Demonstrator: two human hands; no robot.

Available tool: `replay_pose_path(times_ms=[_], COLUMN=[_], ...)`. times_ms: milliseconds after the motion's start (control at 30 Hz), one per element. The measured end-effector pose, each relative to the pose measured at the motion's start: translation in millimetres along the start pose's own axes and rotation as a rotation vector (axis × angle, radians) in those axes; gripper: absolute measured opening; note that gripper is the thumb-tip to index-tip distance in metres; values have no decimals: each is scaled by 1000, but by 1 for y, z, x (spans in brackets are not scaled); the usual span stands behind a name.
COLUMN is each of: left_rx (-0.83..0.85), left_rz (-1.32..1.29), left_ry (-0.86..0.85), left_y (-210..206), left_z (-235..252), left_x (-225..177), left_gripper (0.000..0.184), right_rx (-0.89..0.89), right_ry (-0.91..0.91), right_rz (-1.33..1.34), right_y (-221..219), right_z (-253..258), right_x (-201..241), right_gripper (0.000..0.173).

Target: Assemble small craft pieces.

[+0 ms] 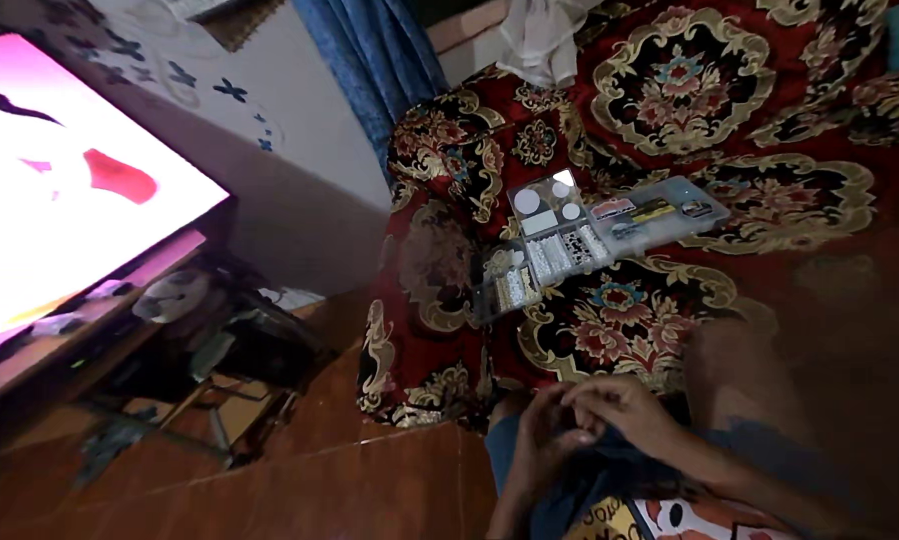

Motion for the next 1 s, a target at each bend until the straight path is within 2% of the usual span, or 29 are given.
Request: replay_pose_path(times_ms=[100, 167, 267, 400, 500, 567, 600, 667, 733, 833, 933, 1000], left_rx=[44, 48, -6, -55, -89, -95, -84, -8, 146, 328, 400, 393], left_rz=[281, 488, 647, 728, 797, 840, 858, 891, 926, 984, 968, 937], left_ry=[66, 65, 102, 245, 272, 251, 234, 221, 269, 229, 184, 142], left_y=[7, 16, 37, 71, 91, 96, 95, 83, 59, 22, -3, -8], left_z=[21, 37, 59, 85, 98, 103, 104, 108, 112, 111, 108, 106], left_x=[-3, 0, 9, 26, 38, 40, 40, 35, 30, 31, 36, 35], left_gripper=[27, 17, 18, 22, 22, 23, 24, 26, 31, 31, 30, 29], right_rx=[-131, -213, -315, -452, -616, -716, -728, -667, -526, -297, -47, 61], right_ry=[37, 122, 200, 239, 246, 229, 182, 9, -62, -74, -82, -124], right_rz=[56, 101, 91, 110, 175, 74, -84, -540, -762, -618, -412, -409], right_y=[23, 42, 76, 118, 142, 160, 171, 182, 173, 120, 68, 51], right_z=[1, 2, -1, -4, -3, 4, 9, 20, 36, 56, 73, 82], right_x=[14, 18, 25, 35, 41, 34, 25, 8, -4, -14, -32, -36], right_gripper=[22, 23, 24, 25, 23, 20, 19, 30, 45, 59, 76, 82])
Point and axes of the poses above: each hand's wrist, its own z-axis towards the middle knuckle, its own y-axis out of the back of the hand, x = y × z, the point moved 3 cm from there along z, towards the middle knuckle, and after that the axes turned 11 degrees about -y, right-handed, at the moved point
